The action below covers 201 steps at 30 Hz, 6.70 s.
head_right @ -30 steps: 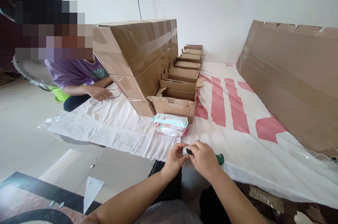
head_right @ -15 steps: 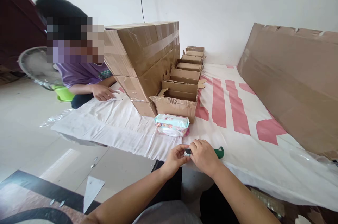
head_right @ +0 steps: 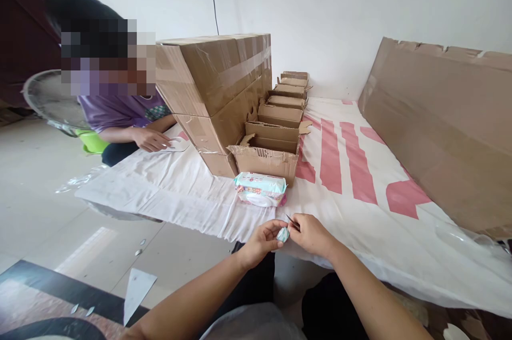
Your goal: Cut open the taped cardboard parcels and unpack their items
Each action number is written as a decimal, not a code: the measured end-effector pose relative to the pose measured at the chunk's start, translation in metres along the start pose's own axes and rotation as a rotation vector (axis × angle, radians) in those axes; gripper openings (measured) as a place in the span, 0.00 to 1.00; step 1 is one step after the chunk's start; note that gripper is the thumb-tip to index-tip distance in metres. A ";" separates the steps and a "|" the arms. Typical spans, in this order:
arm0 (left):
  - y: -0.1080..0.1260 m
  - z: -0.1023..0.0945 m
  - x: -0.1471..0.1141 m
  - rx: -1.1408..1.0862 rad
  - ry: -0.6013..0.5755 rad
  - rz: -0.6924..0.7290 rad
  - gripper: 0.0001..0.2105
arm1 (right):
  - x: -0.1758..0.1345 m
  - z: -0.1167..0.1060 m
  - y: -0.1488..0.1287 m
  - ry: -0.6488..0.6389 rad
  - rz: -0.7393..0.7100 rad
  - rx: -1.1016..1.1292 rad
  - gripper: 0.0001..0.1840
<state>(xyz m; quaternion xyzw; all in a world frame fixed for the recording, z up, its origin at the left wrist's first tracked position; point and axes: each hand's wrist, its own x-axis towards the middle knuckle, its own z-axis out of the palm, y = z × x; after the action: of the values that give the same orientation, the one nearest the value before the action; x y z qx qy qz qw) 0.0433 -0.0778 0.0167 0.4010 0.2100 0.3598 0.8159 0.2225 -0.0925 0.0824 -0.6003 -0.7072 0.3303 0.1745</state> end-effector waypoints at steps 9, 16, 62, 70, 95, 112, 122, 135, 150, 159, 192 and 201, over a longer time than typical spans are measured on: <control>0.007 0.008 -0.010 0.081 -0.043 0.109 0.21 | -0.011 0.000 -0.004 -0.052 0.048 0.208 0.07; 0.008 0.023 -0.018 -0.028 0.037 0.083 0.20 | -0.023 -0.004 -0.016 -0.036 0.068 0.290 0.07; 0.017 0.028 -0.030 -0.329 -0.094 -0.104 0.15 | -0.036 -0.019 -0.020 -0.005 0.087 0.505 0.06; 0.013 0.030 -0.029 -0.302 -0.067 -0.104 0.12 | -0.036 -0.017 -0.017 -0.003 0.080 0.495 0.06; 0.008 0.023 -0.027 -0.347 -0.068 -0.146 0.11 | -0.028 -0.005 0.005 0.026 0.104 0.479 0.08; 0.005 0.019 -0.027 -0.384 0.022 -0.139 0.12 | -0.030 -0.008 0.009 0.038 0.178 0.709 0.16; 0.006 0.023 -0.026 -0.296 0.027 -0.100 0.12 | -0.033 0.005 -0.011 -0.045 0.180 0.740 0.20; 0.003 0.021 -0.022 -0.227 0.063 -0.059 0.13 | -0.036 0.020 -0.015 0.267 0.140 0.308 0.07; 0.003 0.023 -0.022 -0.334 -0.010 -0.071 0.11 | -0.033 0.035 -0.008 0.193 0.224 0.669 0.09; 0.024 0.020 -0.026 0.324 -0.017 0.084 0.16 | -0.044 0.021 -0.019 0.310 0.083 0.338 0.08; 0.021 0.022 -0.028 -0.318 -0.111 -0.059 0.14 | -0.043 0.031 -0.028 0.278 0.234 1.237 0.20; 0.017 0.018 -0.027 -0.363 -0.040 -0.008 0.14 | -0.042 0.027 -0.028 0.402 0.263 1.202 0.20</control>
<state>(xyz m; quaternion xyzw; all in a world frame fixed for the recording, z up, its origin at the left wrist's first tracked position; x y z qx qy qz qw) 0.0296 -0.0996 0.0425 0.2532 0.1272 0.3804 0.8803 0.1937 -0.1419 0.0881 -0.5295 -0.2730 0.5686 0.5673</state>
